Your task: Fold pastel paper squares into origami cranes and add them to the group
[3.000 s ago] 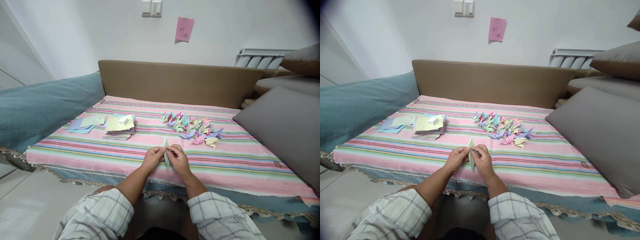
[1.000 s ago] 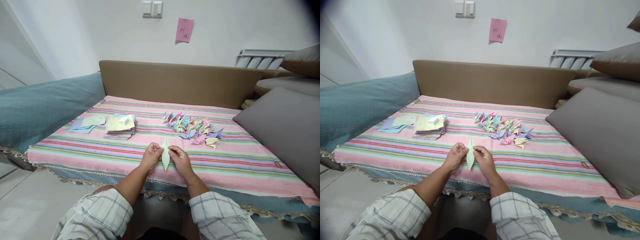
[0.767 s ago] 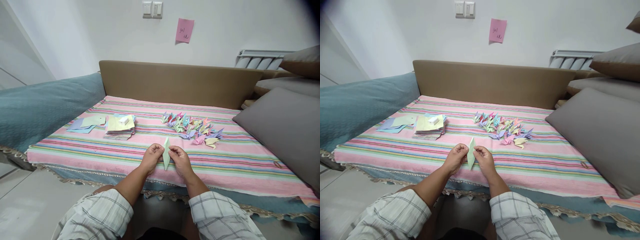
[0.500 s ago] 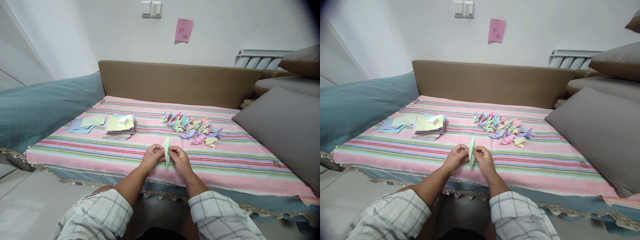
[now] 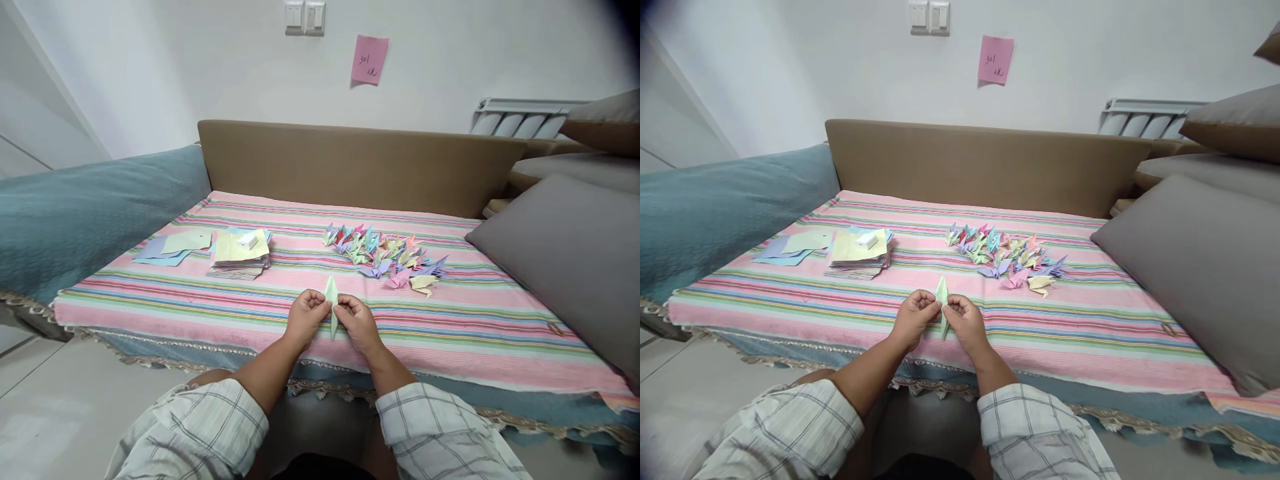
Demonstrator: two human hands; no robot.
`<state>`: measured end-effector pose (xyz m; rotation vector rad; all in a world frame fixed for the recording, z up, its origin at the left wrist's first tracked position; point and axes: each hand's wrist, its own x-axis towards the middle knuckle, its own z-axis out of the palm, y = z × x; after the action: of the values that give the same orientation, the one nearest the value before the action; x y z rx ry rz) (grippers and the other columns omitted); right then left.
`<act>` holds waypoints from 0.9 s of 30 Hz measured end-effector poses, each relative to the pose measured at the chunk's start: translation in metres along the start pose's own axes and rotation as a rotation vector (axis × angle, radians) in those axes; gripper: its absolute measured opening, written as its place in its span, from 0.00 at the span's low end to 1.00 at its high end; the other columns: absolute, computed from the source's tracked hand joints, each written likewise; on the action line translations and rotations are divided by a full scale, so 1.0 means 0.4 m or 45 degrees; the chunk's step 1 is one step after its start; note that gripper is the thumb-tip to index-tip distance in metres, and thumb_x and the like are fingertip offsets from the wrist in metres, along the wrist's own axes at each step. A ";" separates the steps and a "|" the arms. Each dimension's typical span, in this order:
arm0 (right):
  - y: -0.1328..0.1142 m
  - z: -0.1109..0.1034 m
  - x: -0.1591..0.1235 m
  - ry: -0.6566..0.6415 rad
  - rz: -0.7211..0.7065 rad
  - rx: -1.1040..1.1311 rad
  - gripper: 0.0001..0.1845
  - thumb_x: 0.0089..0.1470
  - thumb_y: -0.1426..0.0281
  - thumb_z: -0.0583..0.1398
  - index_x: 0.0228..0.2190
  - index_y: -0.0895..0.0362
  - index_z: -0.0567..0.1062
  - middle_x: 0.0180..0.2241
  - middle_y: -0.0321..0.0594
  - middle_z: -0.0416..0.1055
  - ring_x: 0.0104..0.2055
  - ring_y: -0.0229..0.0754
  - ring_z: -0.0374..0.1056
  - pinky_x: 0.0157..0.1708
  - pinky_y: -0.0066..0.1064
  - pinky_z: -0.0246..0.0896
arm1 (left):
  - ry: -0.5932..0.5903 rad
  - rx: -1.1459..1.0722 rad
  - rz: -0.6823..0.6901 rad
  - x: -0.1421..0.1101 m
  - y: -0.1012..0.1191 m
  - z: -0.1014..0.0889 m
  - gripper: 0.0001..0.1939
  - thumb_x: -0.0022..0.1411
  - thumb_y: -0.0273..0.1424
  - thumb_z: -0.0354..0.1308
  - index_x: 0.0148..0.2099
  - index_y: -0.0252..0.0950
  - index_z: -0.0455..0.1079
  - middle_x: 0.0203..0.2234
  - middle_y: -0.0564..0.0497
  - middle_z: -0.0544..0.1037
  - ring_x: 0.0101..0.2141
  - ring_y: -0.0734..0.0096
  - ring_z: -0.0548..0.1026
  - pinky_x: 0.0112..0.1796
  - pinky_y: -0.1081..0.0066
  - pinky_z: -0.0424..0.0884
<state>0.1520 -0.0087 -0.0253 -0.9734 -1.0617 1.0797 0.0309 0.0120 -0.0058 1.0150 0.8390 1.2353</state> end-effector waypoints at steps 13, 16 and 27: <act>0.005 0.012 -0.007 0.287 -0.128 -0.274 0.08 0.42 0.65 0.61 0.26 0.57 0.73 0.26 0.37 0.71 0.29 0.39 0.66 0.32 0.31 0.62 | 0.024 0.250 0.133 -0.011 -0.017 0.009 0.09 0.44 0.31 0.63 0.29 0.35 0.67 0.21 0.56 0.71 0.24 0.76 0.70 0.28 0.76 0.65; 0.004 0.014 -0.008 0.338 -0.191 -0.358 0.08 0.42 0.64 0.62 0.25 0.56 0.75 0.30 0.40 0.72 0.33 0.41 0.67 0.35 0.32 0.62 | 0.031 0.260 0.153 -0.014 -0.015 0.011 0.08 0.45 0.31 0.63 0.28 0.36 0.68 0.21 0.56 0.72 0.25 0.76 0.71 0.28 0.76 0.65; 0.003 0.020 -0.023 0.260 -0.301 -0.477 0.11 0.47 0.67 0.58 0.33 0.54 0.79 0.40 0.43 0.69 0.43 0.44 0.66 0.44 0.35 0.62 | 0.031 0.178 0.105 -0.014 -0.014 0.004 0.13 0.44 0.33 0.65 0.31 0.35 0.68 0.24 0.53 0.75 0.28 0.74 0.73 0.32 0.74 0.67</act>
<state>0.1427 -0.0166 -0.0262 -1.1921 -1.1979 0.5839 0.0333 0.0059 -0.0108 1.1584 0.9203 1.2743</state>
